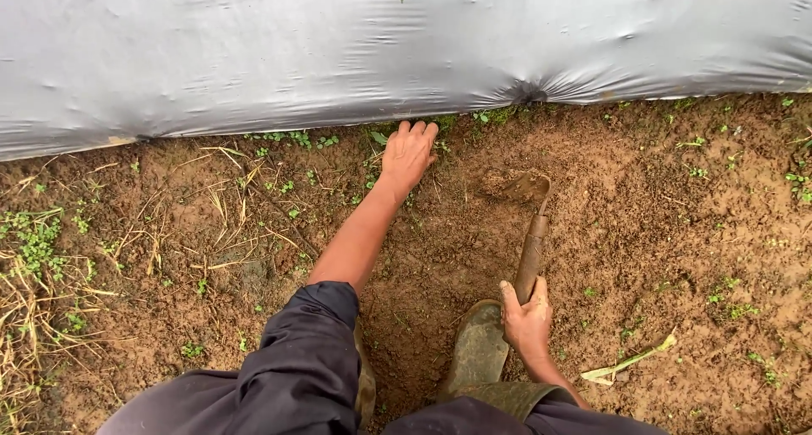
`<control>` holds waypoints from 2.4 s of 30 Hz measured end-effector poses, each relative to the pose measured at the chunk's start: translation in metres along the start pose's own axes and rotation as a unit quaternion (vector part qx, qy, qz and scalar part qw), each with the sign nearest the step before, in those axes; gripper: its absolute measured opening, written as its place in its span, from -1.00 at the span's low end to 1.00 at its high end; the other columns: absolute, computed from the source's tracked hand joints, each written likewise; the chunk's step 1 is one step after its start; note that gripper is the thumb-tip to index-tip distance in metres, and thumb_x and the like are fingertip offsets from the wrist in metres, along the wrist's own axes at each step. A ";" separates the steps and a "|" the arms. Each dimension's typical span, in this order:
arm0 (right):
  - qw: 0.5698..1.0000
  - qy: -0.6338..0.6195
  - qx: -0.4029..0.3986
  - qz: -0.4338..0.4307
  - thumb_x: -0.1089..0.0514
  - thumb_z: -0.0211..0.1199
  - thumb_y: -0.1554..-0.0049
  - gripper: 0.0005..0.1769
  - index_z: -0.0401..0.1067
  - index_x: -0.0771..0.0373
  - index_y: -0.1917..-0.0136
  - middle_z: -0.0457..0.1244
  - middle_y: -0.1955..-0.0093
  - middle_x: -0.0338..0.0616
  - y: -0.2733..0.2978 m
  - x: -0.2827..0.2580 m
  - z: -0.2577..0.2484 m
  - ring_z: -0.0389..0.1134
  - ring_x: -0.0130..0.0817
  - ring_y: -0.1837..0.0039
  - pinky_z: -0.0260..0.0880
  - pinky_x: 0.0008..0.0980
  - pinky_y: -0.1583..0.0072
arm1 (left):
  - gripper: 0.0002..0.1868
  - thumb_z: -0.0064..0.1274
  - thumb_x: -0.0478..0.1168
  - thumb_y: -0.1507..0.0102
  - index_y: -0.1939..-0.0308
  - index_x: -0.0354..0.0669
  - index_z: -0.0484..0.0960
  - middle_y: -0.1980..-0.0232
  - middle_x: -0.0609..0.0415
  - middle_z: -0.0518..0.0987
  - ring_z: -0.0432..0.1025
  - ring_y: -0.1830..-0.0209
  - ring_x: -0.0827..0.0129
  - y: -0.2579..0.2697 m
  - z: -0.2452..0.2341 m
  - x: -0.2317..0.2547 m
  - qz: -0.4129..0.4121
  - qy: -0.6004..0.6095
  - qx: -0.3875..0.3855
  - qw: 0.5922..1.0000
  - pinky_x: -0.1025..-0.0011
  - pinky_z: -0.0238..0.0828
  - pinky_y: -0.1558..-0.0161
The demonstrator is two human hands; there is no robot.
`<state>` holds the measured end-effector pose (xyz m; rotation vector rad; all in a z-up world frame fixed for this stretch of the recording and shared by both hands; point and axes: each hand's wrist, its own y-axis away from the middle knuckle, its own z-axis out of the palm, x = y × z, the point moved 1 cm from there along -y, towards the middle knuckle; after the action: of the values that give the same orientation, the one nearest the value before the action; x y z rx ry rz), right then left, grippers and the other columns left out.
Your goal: The person uses a hoe to remove weeds from the soil between rows of plastic mulch in a garden. They repeatedly strike the ground to loosen the weeds and pull them out by hand, discarding the debris to the side.
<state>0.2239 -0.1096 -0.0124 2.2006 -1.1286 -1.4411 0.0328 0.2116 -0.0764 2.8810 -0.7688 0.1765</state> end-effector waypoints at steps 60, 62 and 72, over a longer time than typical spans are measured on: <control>0.864 0.331 -0.350 -0.149 0.11 0.12 -0.29 -0.58 0.19 0.35 -0.34 0.31 0.29 0.06 0.032 -0.211 0.096 0.34 -0.26 0.41 0.37 -0.45 0.41 | -0.37 0.21 -0.25 -0.28 -0.33 0.13 0.22 -0.16 -0.09 0.20 0.29 -0.09 0.19 0.258 0.016 -0.038 -0.273 0.142 -0.033 0.951 0.35 0.52 0.16; 0.844 0.358 -0.358 -0.179 0.12 0.10 -0.30 -0.57 0.17 0.38 -0.34 0.31 0.27 0.09 0.029 -0.238 0.106 0.33 -0.26 0.40 0.36 -0.43 0.40 | -0.39 0.20 -0.27 -0.28 -0.32 0.11 0.23 -0.18 -0.10 0.19 0.28 -0.10 0.18 0.262 -0.003 -0.055 -0.291 0.146 -0.008 0.945 0.34 0.52 0.12; 0.917 0.206 -0.316 -0.129 0.12 0.06 -0.32 -0.69 0.21 0.37 -0.22 0.26 0.28 -0.06 0.129 -0.166 0.199 0.30 -0.41 0.42 0.38 -0.52 0.38 | -0.25 0.05 -0.35 -0.29 -0.52 0.12 0.13 -0.64 0.05 -0.11 0.20 -0.29 0.17 0.318 -0.042 -0.089 -0.319 0.058 -0.025 0.946 0.32 0.41 -0.02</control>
<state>-0.0410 -0.0373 0.0809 2.0584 -0.1881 -1.1253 -0.2071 -0.0099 -0.0110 2.8627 0.1939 0.2322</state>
